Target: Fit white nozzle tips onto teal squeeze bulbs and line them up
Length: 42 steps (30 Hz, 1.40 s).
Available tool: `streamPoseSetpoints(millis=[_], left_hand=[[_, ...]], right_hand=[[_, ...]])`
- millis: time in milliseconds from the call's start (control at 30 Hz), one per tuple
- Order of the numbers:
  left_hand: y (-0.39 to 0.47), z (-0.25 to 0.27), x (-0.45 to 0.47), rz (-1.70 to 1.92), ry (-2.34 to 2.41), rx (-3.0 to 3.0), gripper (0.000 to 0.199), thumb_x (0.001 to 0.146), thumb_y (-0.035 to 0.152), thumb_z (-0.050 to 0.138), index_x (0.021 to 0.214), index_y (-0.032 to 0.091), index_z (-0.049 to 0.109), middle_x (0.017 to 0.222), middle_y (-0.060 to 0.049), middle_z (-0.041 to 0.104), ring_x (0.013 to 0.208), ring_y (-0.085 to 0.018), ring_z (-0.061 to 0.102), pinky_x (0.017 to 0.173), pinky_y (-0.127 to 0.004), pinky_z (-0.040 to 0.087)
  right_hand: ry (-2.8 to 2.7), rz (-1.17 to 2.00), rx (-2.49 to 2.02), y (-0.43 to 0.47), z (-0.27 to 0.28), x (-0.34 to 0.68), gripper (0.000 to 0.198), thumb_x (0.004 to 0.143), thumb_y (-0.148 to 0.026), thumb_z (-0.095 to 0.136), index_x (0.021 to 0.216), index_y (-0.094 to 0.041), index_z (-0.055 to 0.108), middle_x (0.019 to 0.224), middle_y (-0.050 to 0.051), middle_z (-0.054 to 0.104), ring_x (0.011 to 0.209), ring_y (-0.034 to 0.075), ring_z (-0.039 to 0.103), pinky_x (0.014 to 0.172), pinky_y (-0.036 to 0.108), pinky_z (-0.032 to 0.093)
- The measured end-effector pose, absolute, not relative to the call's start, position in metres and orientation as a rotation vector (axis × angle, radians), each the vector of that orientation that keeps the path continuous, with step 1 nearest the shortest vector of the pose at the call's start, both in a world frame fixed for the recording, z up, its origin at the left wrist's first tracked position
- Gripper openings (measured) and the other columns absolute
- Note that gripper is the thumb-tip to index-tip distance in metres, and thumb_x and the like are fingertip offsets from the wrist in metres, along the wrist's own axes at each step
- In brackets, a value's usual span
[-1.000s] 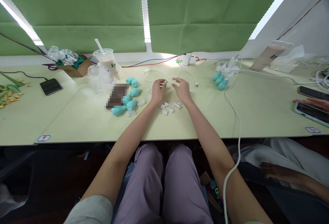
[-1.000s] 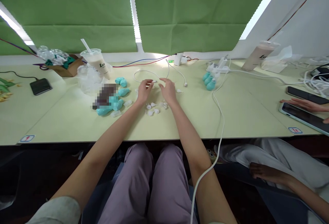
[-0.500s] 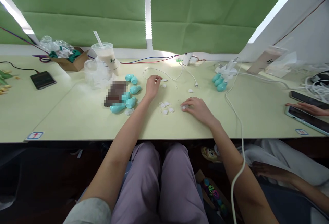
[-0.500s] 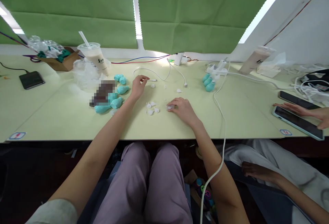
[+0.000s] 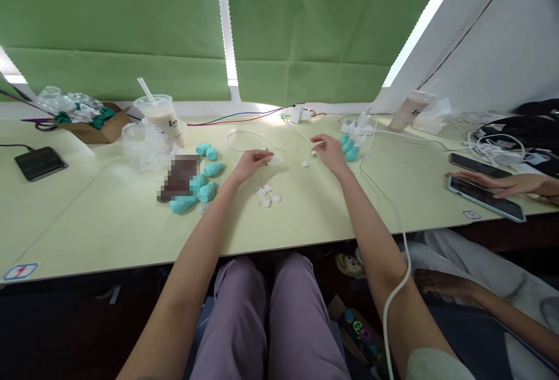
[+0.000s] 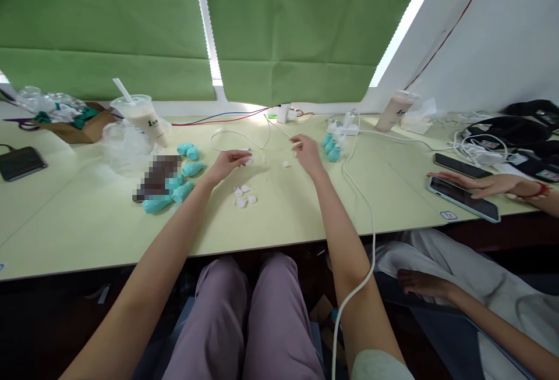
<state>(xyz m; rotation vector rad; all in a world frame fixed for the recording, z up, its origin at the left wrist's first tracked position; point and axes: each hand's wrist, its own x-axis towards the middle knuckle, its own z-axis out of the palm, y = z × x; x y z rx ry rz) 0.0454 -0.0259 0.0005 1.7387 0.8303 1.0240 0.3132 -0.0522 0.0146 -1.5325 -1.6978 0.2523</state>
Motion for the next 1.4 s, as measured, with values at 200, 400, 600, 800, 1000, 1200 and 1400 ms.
streamPoseSetpoints(millis=[200, 400, 600, 800, 1000, 1200, 1400], left_hand=[[-0.012, -0.001, 0.037, 1.248, 0.845, 1.545, 0.041, 0.077, 0.042, 0.063, 0.109, 0.017, 0.067, 0.090, -0.007, 0.068, 0.076, -0.012, 0.058, 0.080, -0.031, 0.048], [-0.009, -0.005, 0.038, 1.239, 0.860, 1.479, 0.035, 0.079, 0.036, 0.061, 0.107, 0.016, 0.067, 0.094, -0.007, 0.069, 0.079, -0.013, 0.059, 0.082, -0.031, 0.047], [-0.010, -0.006, 0.039, 1.229, 0.869, 1.453, 0.032, 0.079, 0.035, 0.061, 0.105, 0.016, 0.066, 0.094, -0.007, 0.069, 0.078, -0.012, 0.059, 0.083, -0.031, 0.048], [-0.005, -0.007, 0.036, 1.233, 0.879, 1.396, 0.031, 0.082, 0.033, 0.059, 0.108, 0.018, 0.063, 0.088, -0.005, 0.067, 0.071, -0.010, 0.056, 0.078, -0.028, 0.047], [-0.001, -0.009, 0.036, 1.228, 0.854, 1.284, 0.029, 0.080, 0.021, 0.054, 0.106, 0.016, 0.066, 0.083, -0.004, 0.065, 0.065, -0.007, 0.053, 0.072, -0.024, 0.046], [-0.001, -0.007, 0.035, 1.218, 0.875, 1.265, 0.032, 0.078, 0.023, 0.057, 0.108, 0.015, 0.065, 0.087, -0.006, 0.066, 0.067, -0.009, 0.056, 0.071, -0.025, 0.046], [-0.008, -0.003, 0.033, 1.214, 0.870, 1.418, 0.041, 0.075, 0.034, 0.064, 0.111, 0.015, 0.063, 0.092, -0.006, 0.065, 0.077, -0.012, 0.057, 0.080, -0.029, 0.045]], right_hand=[[-1.981, -0.575, -2.105, -0.029, 0.004, 0.380, 0.032, 0.079, -0.002, 0.036, 0.083, -0.011, 0.067, 0.106, 0.024, 0.060, 0.116, 0.032, 0.044, 0.099, 0.054, 0.028], [-2.107, -0.722, -2.213, -0.024, -0.009, 0.381, 0.028, 0.082, -0.003, 0.041, 0.079, -0.009, 0.068, 0.112, 0.023, 0.056, 0.123, 0.032, 0.036, 0.103, 0.054, 0.021], [-2.186, -0.784, -2.177, -0.020, -0.008, 0.381, 0.032, 0.082, -0.002, 0.038, 0.083, -0.012, 0.069, 0.110, 0.021, 0.059, 0.121, 0.032, 0.038, 0.098, 0.057, 0.026], [-2.219, -0.842, -2.211, -0.020, -0.002, 0.376, 0.031, 0.080, 0.001, 0.040, 0.078, -0.012, 0.069, 0.086, 0.017, 0.066, 0.105, 0.029, 0.050, 0.096, 0.050, 0.027], [-1.876, -0.396, -1.974, -0.043, 0.009, 0.333, 0.026, 0.089, -0.018, 0.044, 0.085, -0.015, 0.070, 0.081, 0.014, 0.068, 0.094, 0.029, 0.056, 0.089, 0.049, 0.030], [-2.085, 0.205, -1.434, -0.093, 0.007, 0.232, 0.017, 0.085, -0.036, 0.056, 0.082, -0.028, 0.070, 0.088, 0.001, 0.072, 0.085, 0.022, 0.060, 0.086, 0.041, 0.032], [-2.178, 0.314, -1.398, -0.107, 0.003, 0.207, 0.013, 0.084, -0.034, 0.059, 0.085, -0.028, 0.071, 0.093, 0.000, 0.072, 0.090, 0.022, 0.061, 0.088, 0.043, 0.030]])
